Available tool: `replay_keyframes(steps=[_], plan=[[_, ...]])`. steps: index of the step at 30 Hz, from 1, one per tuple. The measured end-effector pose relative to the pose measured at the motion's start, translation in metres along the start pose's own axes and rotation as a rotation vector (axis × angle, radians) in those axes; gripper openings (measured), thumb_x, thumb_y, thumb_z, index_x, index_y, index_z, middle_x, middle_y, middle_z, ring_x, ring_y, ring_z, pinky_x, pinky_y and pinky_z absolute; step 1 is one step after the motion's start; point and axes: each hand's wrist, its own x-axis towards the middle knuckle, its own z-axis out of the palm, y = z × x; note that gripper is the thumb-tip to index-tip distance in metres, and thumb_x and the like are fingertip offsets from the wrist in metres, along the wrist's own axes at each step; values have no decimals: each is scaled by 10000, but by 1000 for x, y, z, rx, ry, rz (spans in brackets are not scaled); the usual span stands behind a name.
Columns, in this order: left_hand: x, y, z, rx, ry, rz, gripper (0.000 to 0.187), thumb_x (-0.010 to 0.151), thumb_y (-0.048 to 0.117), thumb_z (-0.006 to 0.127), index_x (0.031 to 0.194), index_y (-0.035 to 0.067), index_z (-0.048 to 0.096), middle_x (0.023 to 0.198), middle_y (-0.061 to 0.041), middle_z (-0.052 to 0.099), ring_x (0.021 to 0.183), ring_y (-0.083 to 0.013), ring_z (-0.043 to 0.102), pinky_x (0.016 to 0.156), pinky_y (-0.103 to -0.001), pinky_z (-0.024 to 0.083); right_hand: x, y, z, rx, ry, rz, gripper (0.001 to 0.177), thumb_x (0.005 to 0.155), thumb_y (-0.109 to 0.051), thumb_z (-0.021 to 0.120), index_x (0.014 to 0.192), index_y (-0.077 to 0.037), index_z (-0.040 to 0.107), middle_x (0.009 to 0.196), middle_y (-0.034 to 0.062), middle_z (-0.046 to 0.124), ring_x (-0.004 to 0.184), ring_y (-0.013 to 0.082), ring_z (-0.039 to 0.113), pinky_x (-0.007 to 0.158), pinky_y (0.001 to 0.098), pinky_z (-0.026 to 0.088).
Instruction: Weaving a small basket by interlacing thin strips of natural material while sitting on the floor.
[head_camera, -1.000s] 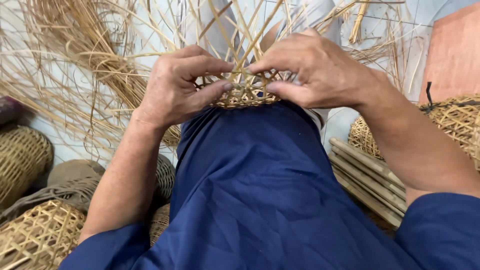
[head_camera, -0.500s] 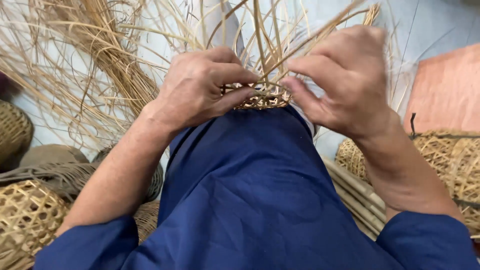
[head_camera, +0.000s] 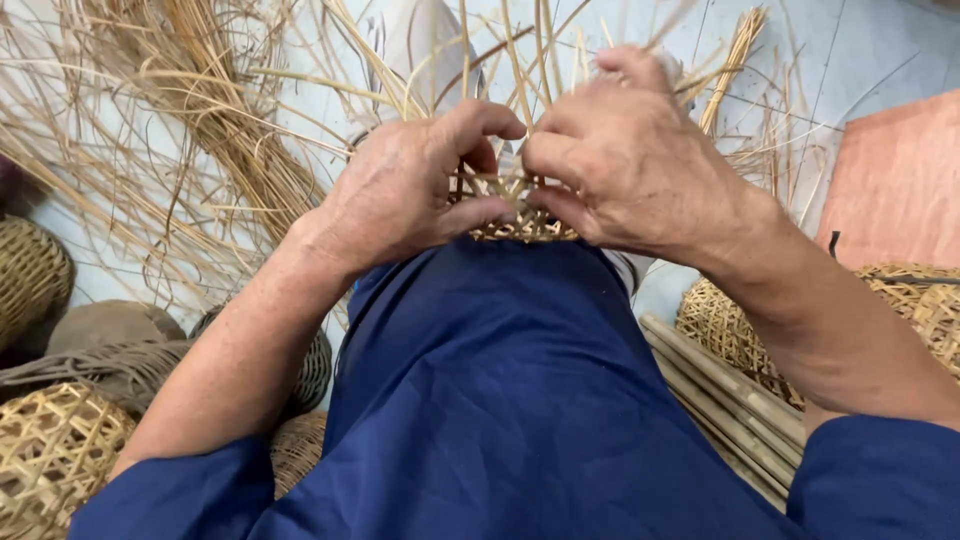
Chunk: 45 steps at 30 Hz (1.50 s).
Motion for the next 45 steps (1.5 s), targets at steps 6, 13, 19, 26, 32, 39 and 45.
replay_keyframes(steps=[6,13,19,26,32,39,45], plan=[[3,2,-3,65,-24,86,573,970,523,726,1324,135,498,1011,-62,718,824,-308,728,665,-453,522,7,1,-3,219,-171,58,196,953,-333,710,1096,-207,752,926,-16,738,859,311,665,858,528,359],[10,7,-18,97,-230,133,606,897,338,791,1399,125,526,1112,-129,724,909,-378,716,722,-496,537,23,3,-9,557,-476,198,212,944,-268,635,964,-215,840,626,-23,739,500,175,617,670,397,458],[12,17,-44,366,-52,327,399,998,107,736,1382,67,636,1167,-129,669,897,-286,696,746,-452,550,17,6,-14,511,-484,334,208,905,-252,623,994,-225,808,796,21,779,746,246,725,693,466,508],[-23,30,-30,802,505,446,247,1084,205,867,880,218,728,930,30,675,879,-203,512,883,-348,341,2,9,-5,678,-555,527,249,875,-313,585,966,-244,807,785,-82,783,701,108,700,708,348,511],[-39,15,22,52,161,215,283,1029,189,755,1284,82,698,772,-52,599,624,-242,571,578,-396,467,-4,7,-2,828,-414,598,181,890,-237,663,929,-160,823,723,-41,731,622,95,604,595,300,444],[-17,8,21,599,361,280,183,1046,386,657,1147,256,736,753,17,553,662,-204,658,644,-340,503,-10,-5,0,983,-174,545,165,935,-142,660,880,-186,810,490,-35,506,544,101,500,580,285,463],[-11,12,24,588,346,184,252,1064,335,592,1265,222,694,703,-10,567,637,-242,689,603,-371,516,-15,1,7,1069,-149,570,177,968,-122,638,892,-133,797,532,-31,539,568,104,497,611,268,455]])
